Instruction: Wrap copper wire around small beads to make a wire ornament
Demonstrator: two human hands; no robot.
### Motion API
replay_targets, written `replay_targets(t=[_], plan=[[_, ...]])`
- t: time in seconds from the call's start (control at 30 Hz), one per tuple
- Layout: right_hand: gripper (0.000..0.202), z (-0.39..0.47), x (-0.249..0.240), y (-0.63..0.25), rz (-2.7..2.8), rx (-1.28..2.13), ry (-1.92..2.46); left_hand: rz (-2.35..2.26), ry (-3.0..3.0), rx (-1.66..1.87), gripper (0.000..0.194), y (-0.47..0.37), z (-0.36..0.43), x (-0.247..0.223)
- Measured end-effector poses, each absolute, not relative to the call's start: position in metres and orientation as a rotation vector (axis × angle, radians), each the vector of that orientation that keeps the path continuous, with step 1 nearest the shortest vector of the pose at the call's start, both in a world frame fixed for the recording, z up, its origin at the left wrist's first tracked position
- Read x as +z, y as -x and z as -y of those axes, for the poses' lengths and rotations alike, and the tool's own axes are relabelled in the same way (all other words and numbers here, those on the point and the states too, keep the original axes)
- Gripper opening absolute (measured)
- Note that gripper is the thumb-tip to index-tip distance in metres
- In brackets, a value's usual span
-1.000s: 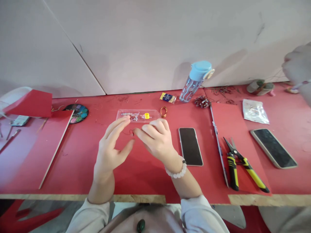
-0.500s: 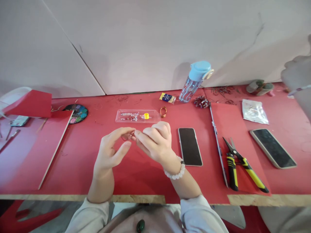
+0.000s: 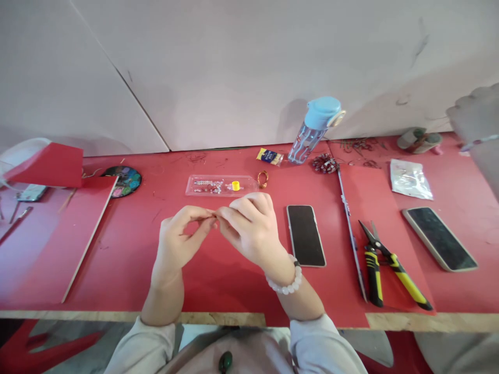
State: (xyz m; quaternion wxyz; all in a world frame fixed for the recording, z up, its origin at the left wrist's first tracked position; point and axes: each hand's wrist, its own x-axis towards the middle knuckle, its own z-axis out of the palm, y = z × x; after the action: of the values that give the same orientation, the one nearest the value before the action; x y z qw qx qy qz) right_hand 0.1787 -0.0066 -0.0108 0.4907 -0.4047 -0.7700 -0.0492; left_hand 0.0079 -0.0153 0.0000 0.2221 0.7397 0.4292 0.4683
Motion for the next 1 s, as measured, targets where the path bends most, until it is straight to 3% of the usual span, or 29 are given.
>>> replay_targets(t=[0.23,0.57,0.8,1.0], plan=[[0.013,0.007,-0.008,-0.176,1.843,-0.006,0.952,-1.176,-2.256,1.377,0.01,-0.012,0.015,0.0],[0.021,0.001,-0.013,-0.182,1.844,-0.004,0.732,-0.986,-1.902,1.445,0.008,-0.012,0.014,-0.002],[0.023,0.0,-0.012,-0.187,1.881,-0.047,0.758,-1.023,-1.673,1.117,0.007,-0.009,0.013,0.001],[0.016,0.012,0.005,-0.192,1.979,0.044,0.91,-1.091,-1.639,1.149,0.007,-0.014,0.013,0.001]])
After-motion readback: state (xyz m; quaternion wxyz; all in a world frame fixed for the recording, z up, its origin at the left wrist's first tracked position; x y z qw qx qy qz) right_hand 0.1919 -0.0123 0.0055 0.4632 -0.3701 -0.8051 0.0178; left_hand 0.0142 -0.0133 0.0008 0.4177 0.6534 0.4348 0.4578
